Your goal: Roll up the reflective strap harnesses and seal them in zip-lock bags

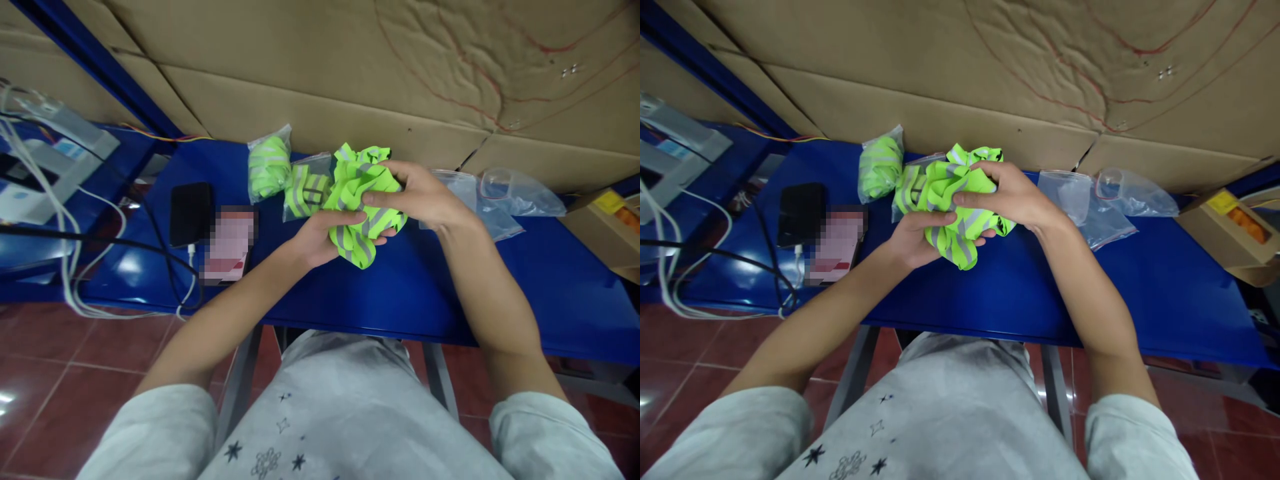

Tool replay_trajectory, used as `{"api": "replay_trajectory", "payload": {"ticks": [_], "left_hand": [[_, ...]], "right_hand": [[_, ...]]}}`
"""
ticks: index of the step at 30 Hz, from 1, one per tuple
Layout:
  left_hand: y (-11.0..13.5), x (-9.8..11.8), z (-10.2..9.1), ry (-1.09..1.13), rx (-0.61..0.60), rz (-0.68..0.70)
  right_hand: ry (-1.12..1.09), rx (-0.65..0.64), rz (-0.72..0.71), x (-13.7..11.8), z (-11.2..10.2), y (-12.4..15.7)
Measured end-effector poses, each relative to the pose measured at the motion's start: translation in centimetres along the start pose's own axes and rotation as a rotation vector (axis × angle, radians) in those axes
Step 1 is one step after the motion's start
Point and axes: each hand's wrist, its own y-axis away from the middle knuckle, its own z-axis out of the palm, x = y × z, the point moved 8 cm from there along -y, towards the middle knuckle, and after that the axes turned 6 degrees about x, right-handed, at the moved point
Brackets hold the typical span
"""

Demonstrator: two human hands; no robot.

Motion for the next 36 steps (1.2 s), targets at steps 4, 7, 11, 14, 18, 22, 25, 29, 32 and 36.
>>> {"api": "replay_trajectory", "payload": {"ticks": [4, 7, 11, 14, 18, 22, 25, 29, 32, 36], "left_hand": [[0.0, -0.3, 0.4, 0.024, -0.030, -0.016], [-0.3, -0.5, 0.2, 0.068, -0.025, -0.033], [-0.5, -0.2, 0.1, 0.131, -0.031, -0.042], [-0.1, 1.2, 0.0, 0.152, 0.035, 0.079], [0.6, 3.1, 0.0, 0.114, 0.154, 0.268], [0.2, 3.3, -1.5, 0.156, 0.274, 0.291], [-0.5, 3.3, -3.7, 0.228, 0.364, 0.294], [-1.1, 3.3, -6.8, 0.259, 0.509, 0.288], [-1.2, 3.7, -6.5, 0.239, 0.466, 0.291], [-0.8, 4.0, -3.4, 0.139, 0.266, 0.290]], "right_hand": [[0.008, -0.004, -0.028, -0.4, -0.2, 0.2], [0.066, 0.091, -0.120, -1.5, -1.3, 0.3], [0.244, 0.231, -0.319, -3.9, -2.0, 0.9], [0.445, 0.281, -0.437, -4.7, -0.9, 1.5], [0.681, 0.384, -0.582, -4.0, 1.5, 2.0], [0.787, 0.314, -0.595, -2.0, 3.9, 1.5], [0.682, 0.130, -0.566, -1.3, 4.8, 1.1], [0.204, -0.021, -0.427, -1.5, 3.4, 0.4], [-0.025, 0.220, -0.282, -1.1, 0.1, -0.4], [-0.128, 0.376, -0.170, 0.3, -0.7, -0.7]]}}
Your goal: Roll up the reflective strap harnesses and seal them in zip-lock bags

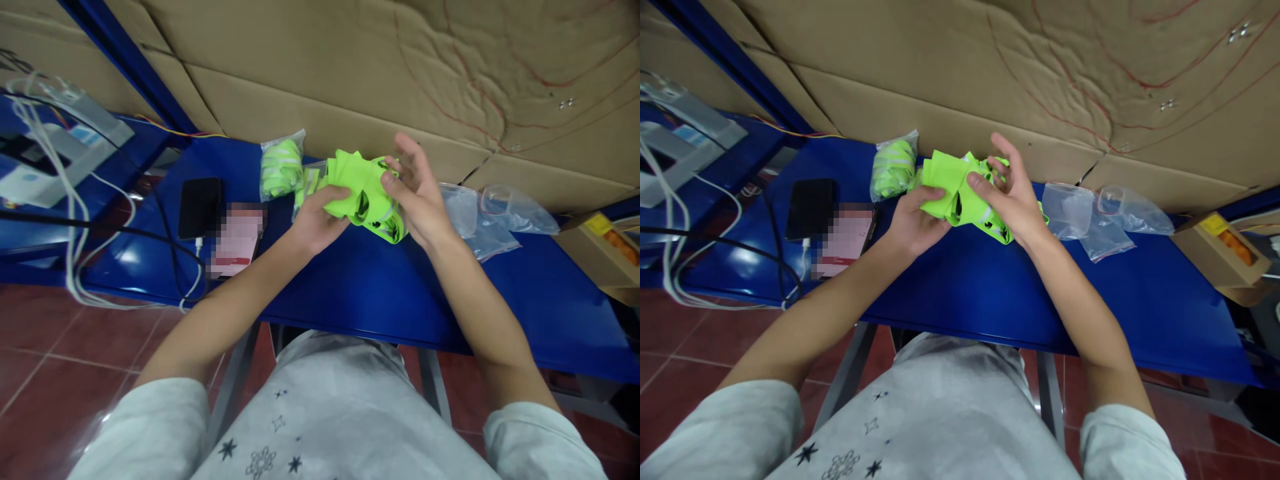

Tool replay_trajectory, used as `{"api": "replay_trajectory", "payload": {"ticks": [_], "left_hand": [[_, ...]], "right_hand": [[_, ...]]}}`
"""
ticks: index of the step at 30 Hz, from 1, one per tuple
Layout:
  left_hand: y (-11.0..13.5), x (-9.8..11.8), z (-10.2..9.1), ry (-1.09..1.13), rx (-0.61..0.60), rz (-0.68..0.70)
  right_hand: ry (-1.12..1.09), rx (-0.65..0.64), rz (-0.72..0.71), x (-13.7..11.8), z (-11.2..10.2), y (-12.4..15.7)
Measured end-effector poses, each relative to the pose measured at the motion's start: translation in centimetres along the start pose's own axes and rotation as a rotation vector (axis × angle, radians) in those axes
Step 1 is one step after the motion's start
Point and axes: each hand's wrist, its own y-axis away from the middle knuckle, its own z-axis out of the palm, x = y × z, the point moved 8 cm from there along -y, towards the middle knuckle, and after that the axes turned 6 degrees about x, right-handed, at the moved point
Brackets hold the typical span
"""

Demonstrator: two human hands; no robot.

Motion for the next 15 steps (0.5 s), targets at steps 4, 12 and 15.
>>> {"api": "replay_trajectory", "payload": {"ticks": [4, 12, 15], "left_hand": [[1.5, -0.3, 2.0, -0.081, -0.091, 0.035], [1.7, 0.0, 0.8, -0.333, 0.096, 0.303], [1.7, -1.2, 0.9, -0.371, 0.044, 0.297]], "right_hand": [[-0.266, -0.119, 0.273, 2.6, 2.7, 1.6], [-0.270, -0.157, 0.317, 0.6, 3.1, 2.9], [-0.192, -0.072, 0.322, 0.7, 1.1, 3.3]]}}
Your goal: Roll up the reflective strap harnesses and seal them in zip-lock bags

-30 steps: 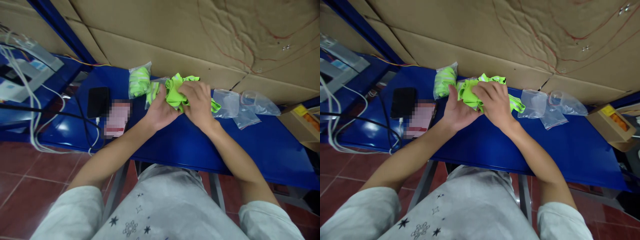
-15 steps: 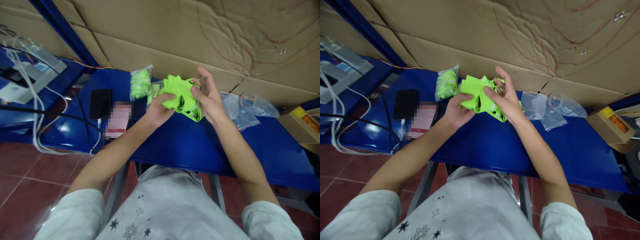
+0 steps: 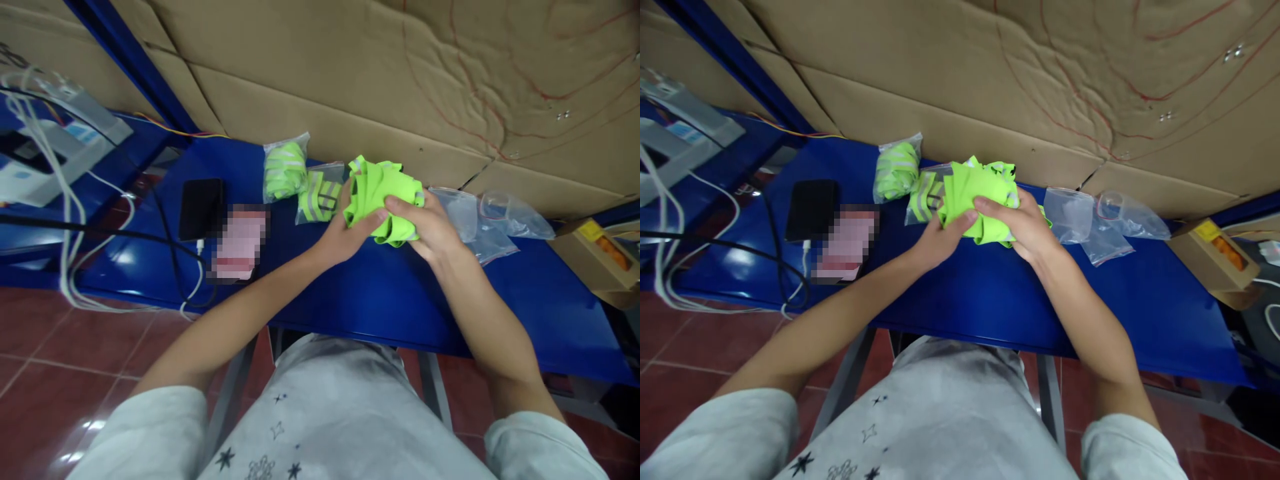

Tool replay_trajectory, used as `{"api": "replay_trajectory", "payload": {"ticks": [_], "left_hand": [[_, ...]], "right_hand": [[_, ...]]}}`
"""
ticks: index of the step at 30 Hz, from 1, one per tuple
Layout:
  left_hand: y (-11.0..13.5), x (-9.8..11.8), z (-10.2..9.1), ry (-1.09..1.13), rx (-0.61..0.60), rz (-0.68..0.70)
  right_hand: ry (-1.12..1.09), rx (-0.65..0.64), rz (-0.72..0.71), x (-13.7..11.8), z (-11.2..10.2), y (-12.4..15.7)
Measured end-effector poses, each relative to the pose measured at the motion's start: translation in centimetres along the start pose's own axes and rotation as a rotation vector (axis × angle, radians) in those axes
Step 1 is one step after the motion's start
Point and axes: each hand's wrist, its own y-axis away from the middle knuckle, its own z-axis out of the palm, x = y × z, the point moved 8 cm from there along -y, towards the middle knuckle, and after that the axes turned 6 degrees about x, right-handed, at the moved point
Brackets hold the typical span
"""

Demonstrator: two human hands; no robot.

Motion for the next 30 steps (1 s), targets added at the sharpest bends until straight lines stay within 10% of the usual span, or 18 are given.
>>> {"api": "replay_trajectory", "payload": {"ticks": [7, 12, 17, 20, 24, 28, 30], "left_hand": [[1.4, 1.1, 3.3, -0.237, -0.323, 0.176], [-1.7, -0.9, 10.1, -0.874, -0.350, 0.358], [-3.0, -5.7, 21.6, -1.221, -0.401, 0.527], [-2.6, -9.3, 24.4, -1.500, -0.474, 0.485], [0.1, -9.9, 23.0, -1.681, -0.591, 0.669], [5.3, -5.1, 18.1, -1.599, -0.600, 0.978], [9.2, -3.1, 15.0, -1.545, -0.806, 1.043]], "right_hand": [[-0.094, 0.362, -0.184, -1.6, -14.6, 3.1], [-0.076, 0.795, -0.311, -3.2, -25.6, 6.1], [-0.082, 0.832, -0.266, -1.9, -26.9, 6.5], [-0.118, 0.808, -0.232, -1.1, -26.4, 6.3], [-0.268, 0.804, -0.269, -1.2, -26.8, 6.4], [-0.363, 0.771, -0.339, -2.3, -27.2, 6.5], [-0.393, 0.771, -0.341, -2.5, -27.1, 6.6]]}}
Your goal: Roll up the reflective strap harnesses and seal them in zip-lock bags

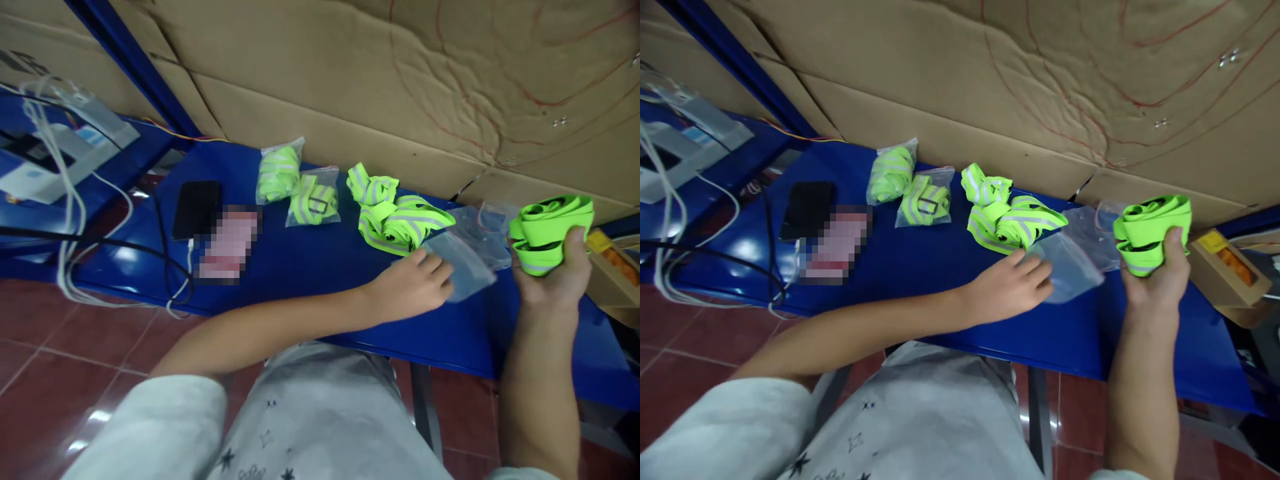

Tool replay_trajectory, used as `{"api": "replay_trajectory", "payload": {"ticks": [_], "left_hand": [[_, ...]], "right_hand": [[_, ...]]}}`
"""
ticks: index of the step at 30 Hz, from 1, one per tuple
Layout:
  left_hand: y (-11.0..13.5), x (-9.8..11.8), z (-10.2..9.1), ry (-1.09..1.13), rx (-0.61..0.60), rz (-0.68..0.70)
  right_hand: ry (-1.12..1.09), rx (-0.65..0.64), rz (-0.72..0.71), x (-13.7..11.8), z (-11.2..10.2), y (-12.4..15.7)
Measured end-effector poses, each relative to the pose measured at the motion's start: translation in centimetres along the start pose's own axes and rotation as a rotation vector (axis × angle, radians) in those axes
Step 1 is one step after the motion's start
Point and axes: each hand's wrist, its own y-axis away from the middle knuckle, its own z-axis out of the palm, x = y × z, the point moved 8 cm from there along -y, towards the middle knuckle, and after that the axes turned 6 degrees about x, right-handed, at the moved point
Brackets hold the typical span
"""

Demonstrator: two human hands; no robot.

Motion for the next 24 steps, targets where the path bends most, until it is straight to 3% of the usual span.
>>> {"api": "replay_trajectory", "payload": {"ticks": [2, 3, 5, 7, 9, 11, 14, 17, 24], "left_hand": [[4.9, 1.2, -2.0, 0.094, -0.155, 0.084], [7.2, 1.2, -2.9, 0.158, -0.241, 0.057], [11.3, -0.1, -4.4, 0.171, -0.398, -0.176], [13.6, -0.3, -6.0, 0.143, -0.426, -0.269], [14.3, -0.3, -6.9, 0.086, -0.379, -0.344], [14.2, 0.4, -6.7, 0.079, -0.332, -0.389], [14.1, 1.6, -4.8, 0.144, -0.306, -0.406], [14.3, 1.2, -3.0, 0.138, -0.298, -0.502], [12.8, 0.0, -0.8, 0.205, -0.315, -0.556]], "right_hand": [[0.011, -0.040, 0.015, 0.4, 0.6, 0.6], [0.025, -0.080, 0.017, 0.7, 1.0, 1.0], [0.080, -0.183, 0.022, 1.8, 2.0, 2.2], [0.174, -0.264, 0.040, 3.2, 2.8, 3.6], [0.300, -0.325, 0.081, 4.8, 3.3, 5.1], [0.409, -0.382, 0.148, 6.2, 3.9, 6.5], [0.495, -0.434, 0.290, 7.9, 4.5, 8.6], [0.520, -0.467, 0.393, 8.8, 4.8, 10.0], [0.512, -0.577, 0.481, 9.5, 5.4, 12.1]]}}
